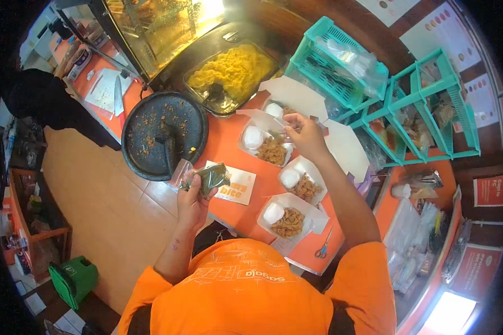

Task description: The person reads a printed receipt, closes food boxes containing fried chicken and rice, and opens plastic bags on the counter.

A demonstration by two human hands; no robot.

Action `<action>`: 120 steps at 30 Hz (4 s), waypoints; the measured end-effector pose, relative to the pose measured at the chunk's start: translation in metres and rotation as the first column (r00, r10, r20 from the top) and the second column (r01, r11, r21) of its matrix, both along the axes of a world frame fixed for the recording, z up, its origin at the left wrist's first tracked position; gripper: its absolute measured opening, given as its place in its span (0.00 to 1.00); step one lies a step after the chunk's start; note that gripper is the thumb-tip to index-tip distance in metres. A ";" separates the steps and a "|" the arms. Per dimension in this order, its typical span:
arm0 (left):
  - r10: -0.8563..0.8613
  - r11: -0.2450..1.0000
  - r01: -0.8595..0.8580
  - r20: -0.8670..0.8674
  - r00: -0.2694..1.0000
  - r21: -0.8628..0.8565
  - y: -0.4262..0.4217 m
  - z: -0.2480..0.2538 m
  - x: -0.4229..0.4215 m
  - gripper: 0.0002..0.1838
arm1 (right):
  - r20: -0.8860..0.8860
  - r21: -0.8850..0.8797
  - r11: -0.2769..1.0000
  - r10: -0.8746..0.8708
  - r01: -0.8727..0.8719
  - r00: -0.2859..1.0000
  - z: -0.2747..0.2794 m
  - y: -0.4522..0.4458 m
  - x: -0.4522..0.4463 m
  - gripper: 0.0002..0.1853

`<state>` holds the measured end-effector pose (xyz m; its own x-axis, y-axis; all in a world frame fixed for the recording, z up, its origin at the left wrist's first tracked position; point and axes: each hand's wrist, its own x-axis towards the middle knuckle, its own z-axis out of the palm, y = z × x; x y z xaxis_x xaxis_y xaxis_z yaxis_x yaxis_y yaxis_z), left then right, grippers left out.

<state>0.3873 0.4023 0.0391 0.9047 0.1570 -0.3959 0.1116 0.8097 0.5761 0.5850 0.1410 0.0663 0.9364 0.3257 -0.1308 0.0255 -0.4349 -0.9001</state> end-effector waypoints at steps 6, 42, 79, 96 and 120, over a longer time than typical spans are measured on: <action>-0.007 0.996 0.003 0.037 0.999 0.088 0.012 -0.004 -0.001 0.12 | 0.445 -0.480 0.877 0.228 0.015 0.866 -0.057 0.018 0.016 0.07; -0.558 0.804 0.544 -0.012 0.829 0.241 -0.085 0.027 0.022 0.25 | -0.049 -0.056 0.988 0.138 -0.141 0.989 0.045 -0.043 -0.139 0.12; -0.629 0.633 0.655 -0.220 0.746 0.412 -0.150 -0.050 -0.217 0.15 | -0.051 0.104 0.976 -0.187 0.192 0.981 -0.102 -0.148 -0.332 0.08; 0.039 0.675 0.631 -0.873 0.487 0.383 0.090 -0.319 -0.738 0.12 | 0.479 -0.036 0.963 -0.219 0.268 0.850 -0.151 -0.076 -0.267 0.16; -0.267 -0.022 0.743 -0.720 0.641 0.669 0.024 -0.310 -0.405 0.11 | 0.413 0.308 0.722 -0.688 0.619 0.597 -0.004 -0.315 -0.311 0.06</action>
<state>-0.0182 0.4260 -0.2708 0.7732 0.1368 -0.6193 0.5610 -0.6028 0.5673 0.2735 -0.1742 0.0627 0.8272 -0.4183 0.3751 0.2050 -0.3970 -0.8946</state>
